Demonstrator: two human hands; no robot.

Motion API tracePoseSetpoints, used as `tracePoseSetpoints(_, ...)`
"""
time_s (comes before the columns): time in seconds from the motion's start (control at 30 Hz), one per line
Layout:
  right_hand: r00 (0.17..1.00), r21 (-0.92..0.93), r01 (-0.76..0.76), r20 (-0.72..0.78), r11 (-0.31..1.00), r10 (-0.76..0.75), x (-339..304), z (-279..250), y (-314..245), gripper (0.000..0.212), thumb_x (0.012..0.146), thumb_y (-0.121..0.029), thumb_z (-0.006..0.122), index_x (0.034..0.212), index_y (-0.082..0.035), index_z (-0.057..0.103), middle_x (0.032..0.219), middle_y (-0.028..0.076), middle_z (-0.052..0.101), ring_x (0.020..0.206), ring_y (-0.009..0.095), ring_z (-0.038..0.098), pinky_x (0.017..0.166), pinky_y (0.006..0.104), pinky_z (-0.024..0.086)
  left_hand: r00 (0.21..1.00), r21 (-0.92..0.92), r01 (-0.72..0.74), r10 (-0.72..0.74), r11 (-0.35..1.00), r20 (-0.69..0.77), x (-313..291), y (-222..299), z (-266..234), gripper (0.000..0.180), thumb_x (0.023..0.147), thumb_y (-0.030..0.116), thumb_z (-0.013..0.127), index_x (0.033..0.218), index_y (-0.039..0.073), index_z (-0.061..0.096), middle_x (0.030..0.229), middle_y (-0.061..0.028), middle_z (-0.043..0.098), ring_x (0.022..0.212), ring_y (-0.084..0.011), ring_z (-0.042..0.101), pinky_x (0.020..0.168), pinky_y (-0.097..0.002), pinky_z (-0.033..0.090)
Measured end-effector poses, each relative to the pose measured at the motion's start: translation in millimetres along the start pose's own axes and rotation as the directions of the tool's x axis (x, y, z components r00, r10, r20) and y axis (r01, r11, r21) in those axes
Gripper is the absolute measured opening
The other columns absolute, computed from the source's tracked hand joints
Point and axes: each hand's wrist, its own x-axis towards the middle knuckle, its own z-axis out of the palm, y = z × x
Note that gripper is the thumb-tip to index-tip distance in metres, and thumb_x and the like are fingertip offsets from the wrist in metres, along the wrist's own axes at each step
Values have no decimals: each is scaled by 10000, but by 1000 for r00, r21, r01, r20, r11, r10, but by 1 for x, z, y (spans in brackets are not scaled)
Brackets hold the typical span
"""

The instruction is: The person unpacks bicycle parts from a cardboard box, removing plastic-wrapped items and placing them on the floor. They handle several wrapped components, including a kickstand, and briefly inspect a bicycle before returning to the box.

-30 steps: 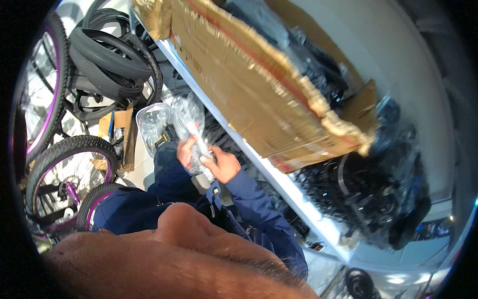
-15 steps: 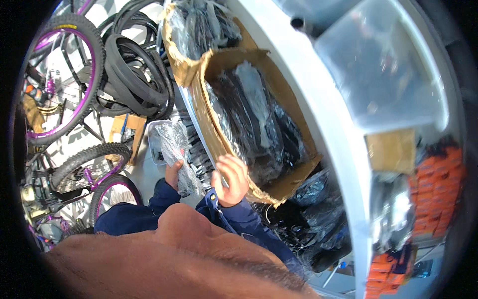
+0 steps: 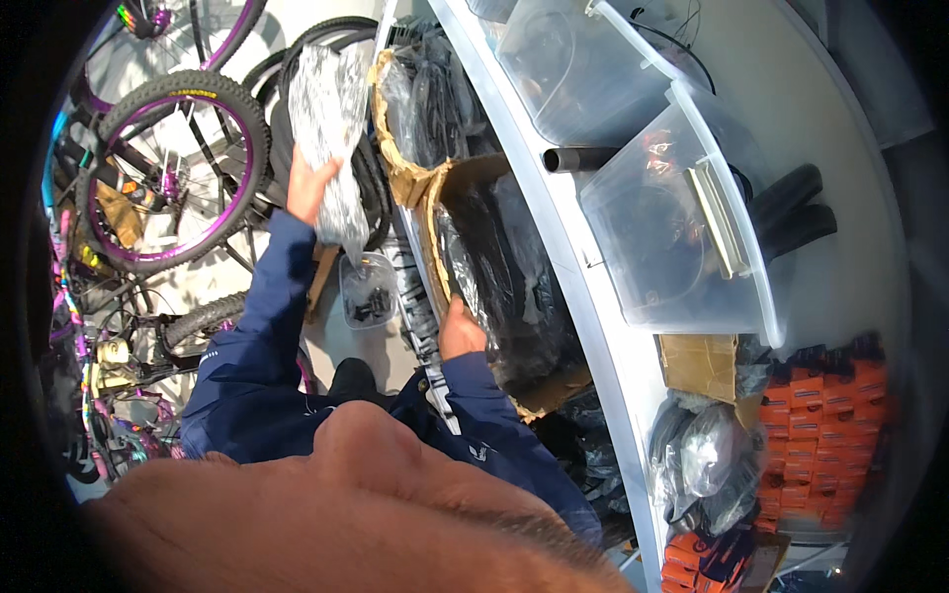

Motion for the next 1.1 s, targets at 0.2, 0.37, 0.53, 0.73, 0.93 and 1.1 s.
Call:
tracePoseSetpoints(0.2,998,-29,-53,28,998,53,5,9,2,335,928,-149,562,1248,-51,554,905,245,684,803,455,668,722,529,517,930,239,-263,179,935,322,213,53,7,669,841,76,743,1406,-34,402,1235,-117,612,1101,-192,604,957,-334,506)
tracePoseSetpoints(0.37,997,-168,-72,-22,983,69,8,17,5,189,944,-179,568,1109,-90,594,866,190,668,796,410,676,663,514,536,860,439,-360,111,823,499,418,35,30,802,790,83,770,1464,-52,358,1193,-186,666,1080,-244,656,948,-347,539)
tracePoseSetpoints(0.53,978,-147,-207,-26,967,205,10,18,-5,208,939,-237,602,1107,-114,610,889,134,673,783,375,678,637,499,539,720,569,-579,39,584,693,556,10,89,891,764,149,787,1508,-30,330,1240,-217,654,1103,-286,654,966,-352,527)
tracePoseSetpoints(0.73,956,-192,-295,-48,936,291,15,14,-15,228,928,-243,624,1135,-149,630,882,135,681,767,362,687,620,492,537,551,553,-702,-149,449,821,590,7,180,1010,681,238,824,1531,-7,338,1315,-245,620,1169,-310,629,996,-345,498)
tracePoseSetpoints(0.93,910,-203,-409,-25,890,413,20,8,-29,251,930,-283,639,1154,-171,647,971,108,696,867,348,691,702,483,547,385,459,-781,-252,424,888,603,-12,248,769,709,289,803,1390,34,553,1313,-188,646,1190,-266,624,1001,-336,479)
tracePoseSetpoints(1.1,908,-232,-415,-37,880,418,19,15,-29,226,898,-267,666,1101,-167,657,965,105,699,856,348,690,678,465,550,451,552,-716,-320,427,833,638,-22,271,684,776,332,761,1372,47,585,1306,-188,651,1188,-267,626,998,-350,481)
